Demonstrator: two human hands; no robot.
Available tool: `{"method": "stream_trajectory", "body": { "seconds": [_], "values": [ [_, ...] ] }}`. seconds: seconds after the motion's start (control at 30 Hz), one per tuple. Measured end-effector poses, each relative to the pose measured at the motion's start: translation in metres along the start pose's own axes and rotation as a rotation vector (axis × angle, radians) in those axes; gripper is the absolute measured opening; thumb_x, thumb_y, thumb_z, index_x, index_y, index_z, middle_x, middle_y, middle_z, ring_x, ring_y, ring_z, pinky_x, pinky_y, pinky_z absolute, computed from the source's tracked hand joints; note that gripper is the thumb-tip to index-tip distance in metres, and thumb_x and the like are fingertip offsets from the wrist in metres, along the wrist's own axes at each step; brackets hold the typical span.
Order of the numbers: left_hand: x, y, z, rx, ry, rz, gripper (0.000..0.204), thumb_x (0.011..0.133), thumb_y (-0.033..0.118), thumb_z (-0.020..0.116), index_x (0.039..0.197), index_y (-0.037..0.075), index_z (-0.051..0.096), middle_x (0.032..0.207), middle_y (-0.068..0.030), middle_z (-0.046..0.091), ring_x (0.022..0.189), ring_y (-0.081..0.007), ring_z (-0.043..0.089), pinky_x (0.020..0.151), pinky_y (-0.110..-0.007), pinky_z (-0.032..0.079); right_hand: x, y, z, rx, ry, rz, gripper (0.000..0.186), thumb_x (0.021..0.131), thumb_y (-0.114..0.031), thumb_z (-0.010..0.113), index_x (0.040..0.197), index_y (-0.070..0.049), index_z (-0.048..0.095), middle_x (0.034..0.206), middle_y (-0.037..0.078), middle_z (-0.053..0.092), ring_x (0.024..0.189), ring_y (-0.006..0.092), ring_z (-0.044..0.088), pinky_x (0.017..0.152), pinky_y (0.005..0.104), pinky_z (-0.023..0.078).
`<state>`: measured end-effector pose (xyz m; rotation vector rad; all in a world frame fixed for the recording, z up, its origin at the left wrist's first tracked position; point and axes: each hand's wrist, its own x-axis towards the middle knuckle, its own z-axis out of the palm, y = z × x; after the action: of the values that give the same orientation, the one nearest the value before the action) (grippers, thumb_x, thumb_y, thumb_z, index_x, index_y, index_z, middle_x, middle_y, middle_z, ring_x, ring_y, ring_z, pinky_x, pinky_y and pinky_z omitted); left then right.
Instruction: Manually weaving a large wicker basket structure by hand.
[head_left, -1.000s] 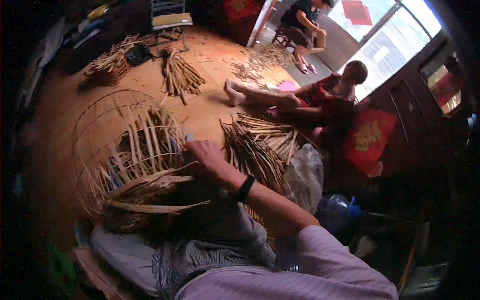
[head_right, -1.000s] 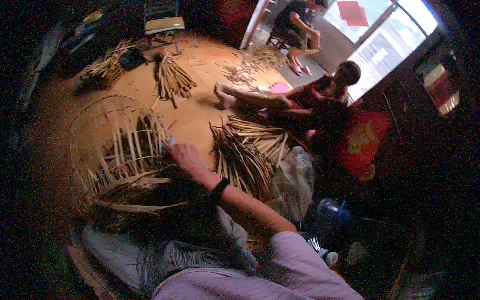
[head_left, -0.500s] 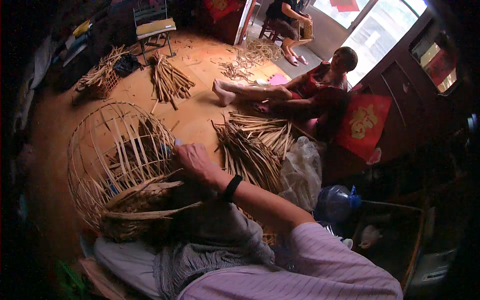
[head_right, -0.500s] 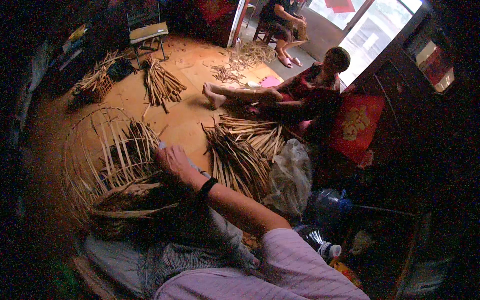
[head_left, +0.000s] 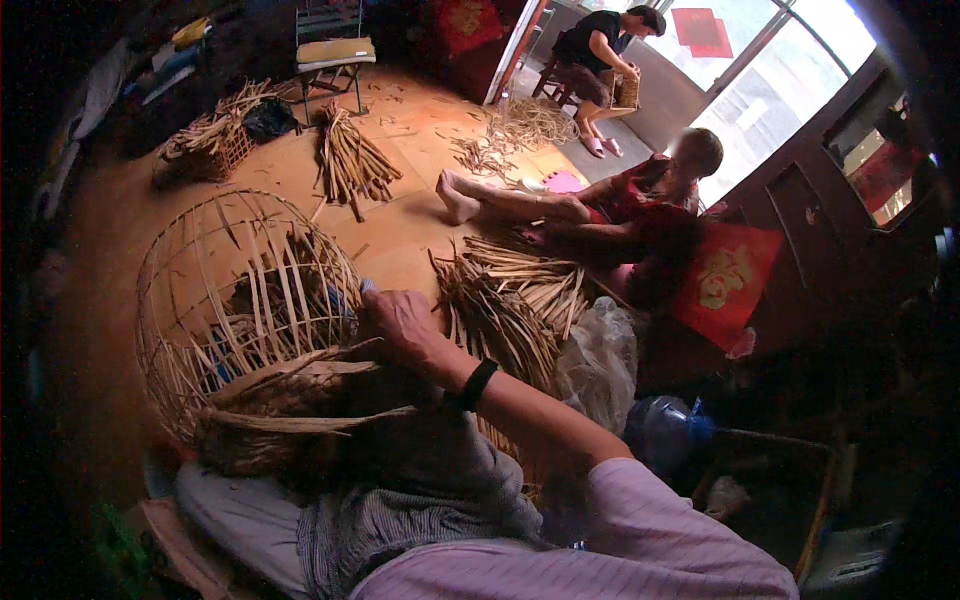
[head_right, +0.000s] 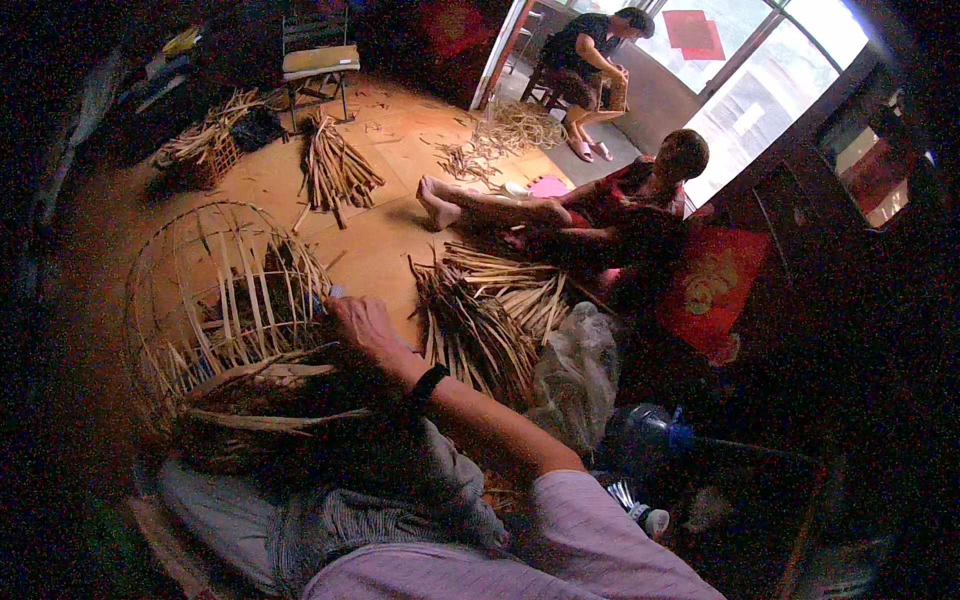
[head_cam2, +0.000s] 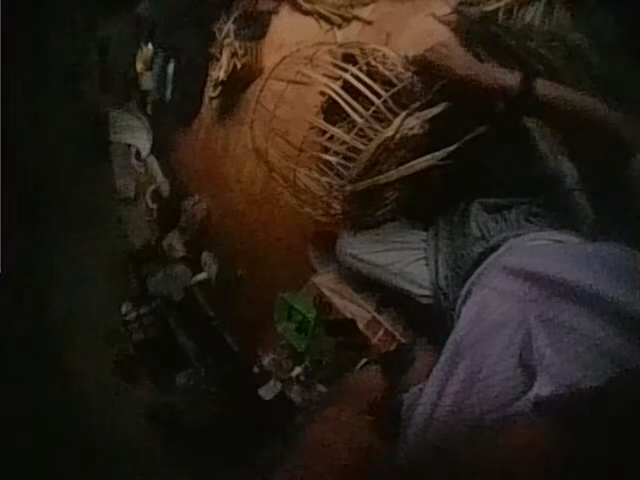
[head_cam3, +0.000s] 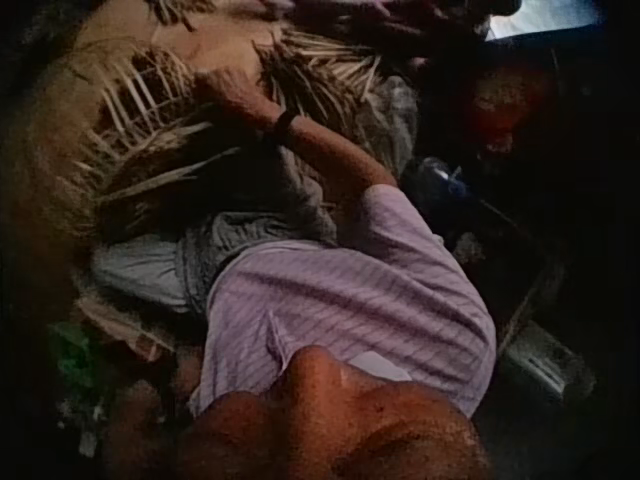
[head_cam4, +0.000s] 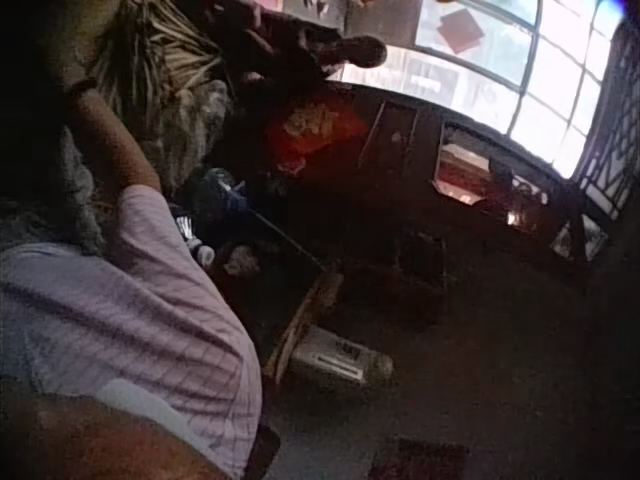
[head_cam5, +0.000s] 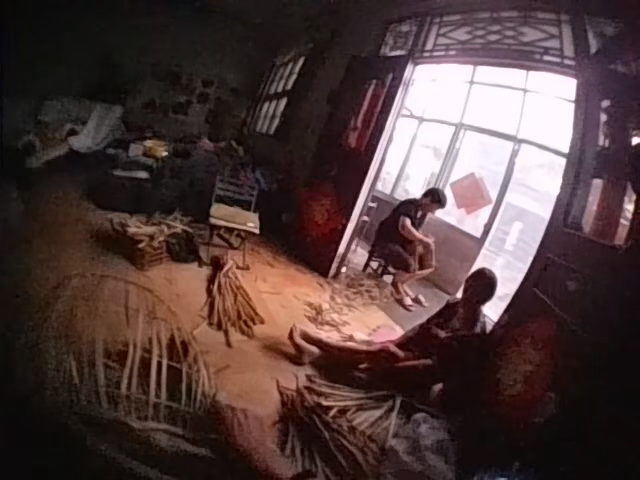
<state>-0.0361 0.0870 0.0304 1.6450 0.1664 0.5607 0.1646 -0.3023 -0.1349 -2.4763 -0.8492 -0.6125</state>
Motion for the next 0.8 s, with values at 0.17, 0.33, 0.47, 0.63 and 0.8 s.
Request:
{"method": "stream_trajectory", "body": {
  "seconds": [0.17, 0.33, 0.47, 0.63, 0.8],
  "values": [
    [0.004, -0.001, -0.002, -0.001, -0.013, -0.003, 0.026, 0.09, 0.002, 0.075, 0.116, 0.002, 0.069, 0.115, -0.0106, 0.074, 0.106, -0.0211, 0.07, 0.096, -0.035, 0.055, -0.014, 0.014, 0.019, -0.192, -0.121, 0.057, 0.051, 0.079, -0.02, 0.078, 0.122, -0.005, 0.055, 0.09, 0.02, 0.068, 0.086, 0.0447, 0.066, 0.072, 0.0544, 0.047],
    [0.006, -0.003, -0.005, 0.005, -0.013, -0.008, 0.026, 0.09, 0.001, 0.075, 0.115, 0.002, 0.069, 0.115, -0.0104, 0.074, 0.105, -0.0211, 0.07, 0.096, -0.035, 0.055, -0.01, 0.006, 0.015, -0.103, -0.018, -0.014, 0.046, 0.082, -0.02, 0.075, 0.121, -0.004, 0.056, 0.088, 0.019, 0.067, 0.085, 0.0433, 0.065, 0.071, 0.0537, 0.046],
    [0.005, -0.005, -0.005, 0.005, -0.009, -0.011, 0.026, 0.09, 0.001, 0.075, 0.115, 0.002, 0.069, 0.115, -0.0103, 0.074, 0.105, -0.0211, 0.07, 0.096, -0.035, 0.055, -0.007, -0.001, 0.002, -0.222, 0.07, -0.092, 0.041, 0.084, -0.021, 0.074, 0.116, -0.004, 0.056, 0.081, 0.018, 0.064, 0.079, 0.0427, 0.063, 0.069, 0.052, 0.046],
    [0.006, -0.006, -0.003, 0.003, -0.013, -0.015, 0.026, 0.09, 0.001, 0.075, 0.115, 0.003, 0.069, 0.115, -0.0101, 0.074, 0.105, -0.0212, 0.07, 0.096, -0.035, 0.055, -0.008, 0.008, 0.015, -0.062, -0.041, 0.037, 0.037, 0.085, -0.023, 0.073, 0.111, -0.004, 0.055, 0.081, 0.018, 0.065, 0.08, 0.044, 0.064, 0.068, 0.0517, 0.047],
    [0.004, -0.006, -0.003, 0.007, -0.01, -0.018, 0.026, 0.089, 0.0, 0.075, 0.115, 0.003, 0.07, 0.115, -0.0099, 0.074, 0.104, -0.0212, 0.07, 0.096, -0.035, 0.055, -0.003, 0.001, 0.012, -0.01, -0.033, 0.073, 0.036, 0.083, -0.021, 0.075, 0.108, -0.004, 0.056, 0.081, 0.019, 0.067, 0.08, 0.0448, 0.066, 0.067, 0.0528, 0.048]
  ]
}}
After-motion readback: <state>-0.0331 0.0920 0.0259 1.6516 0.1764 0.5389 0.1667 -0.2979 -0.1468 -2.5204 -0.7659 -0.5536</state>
